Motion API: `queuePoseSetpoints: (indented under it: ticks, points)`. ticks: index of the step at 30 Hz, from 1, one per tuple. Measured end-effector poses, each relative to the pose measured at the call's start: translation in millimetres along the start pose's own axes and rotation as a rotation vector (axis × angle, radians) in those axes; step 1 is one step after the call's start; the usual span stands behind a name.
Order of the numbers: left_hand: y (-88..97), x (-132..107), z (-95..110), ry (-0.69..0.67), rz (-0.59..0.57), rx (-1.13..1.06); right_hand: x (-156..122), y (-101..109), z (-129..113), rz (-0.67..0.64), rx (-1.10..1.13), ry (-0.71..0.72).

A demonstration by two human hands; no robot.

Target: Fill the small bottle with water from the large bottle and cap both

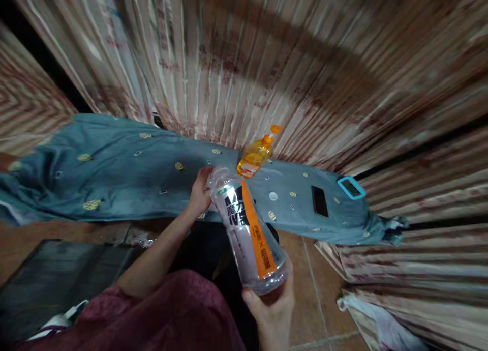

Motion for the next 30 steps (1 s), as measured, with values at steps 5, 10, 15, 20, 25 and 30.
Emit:
queuePoseSetpoints:
  ticks: [5, 10, 15, 20, 25, 30]
  points:
    - [2.2, 1, 1, 0.005, 0.010, 0.020, -1, 4, 3, 0.012, -0.017, 0.014]
    - [3.5, 0, 5, 0.000, 0.025, 0.005, -1, 3, -1, 0.016, 0.030, 0.033]
    - [3.4, 1, 7, -0.003, 0.026, 0.002, -3, 0, 3, 0.008, 0.105, -0.017]
    - [3.7, 1, 8, 0.005, 0.021, 0.016, 2, 4, 4, 0.021, 0.106, 0.037]
    - [4.4, 2, 9, 0.004, 0.017, 0.034, 9, -3, -5, -0.022, 0.166, 0.119]
    - [4.9, 2, 9, -0.011, 0.018, 0.027, 3, -10, -6, -0.060, 0.171, 0.083]
Point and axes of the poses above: each hand's wrist, its own x-axis towards the middle knuckle, its own y-axis out of the back of the hand, z = x × y, the point moved 10 cm from there along x, towards the middle knuckle, and after that the axes turned 2 degrees about -x, right-handed, at the moved point
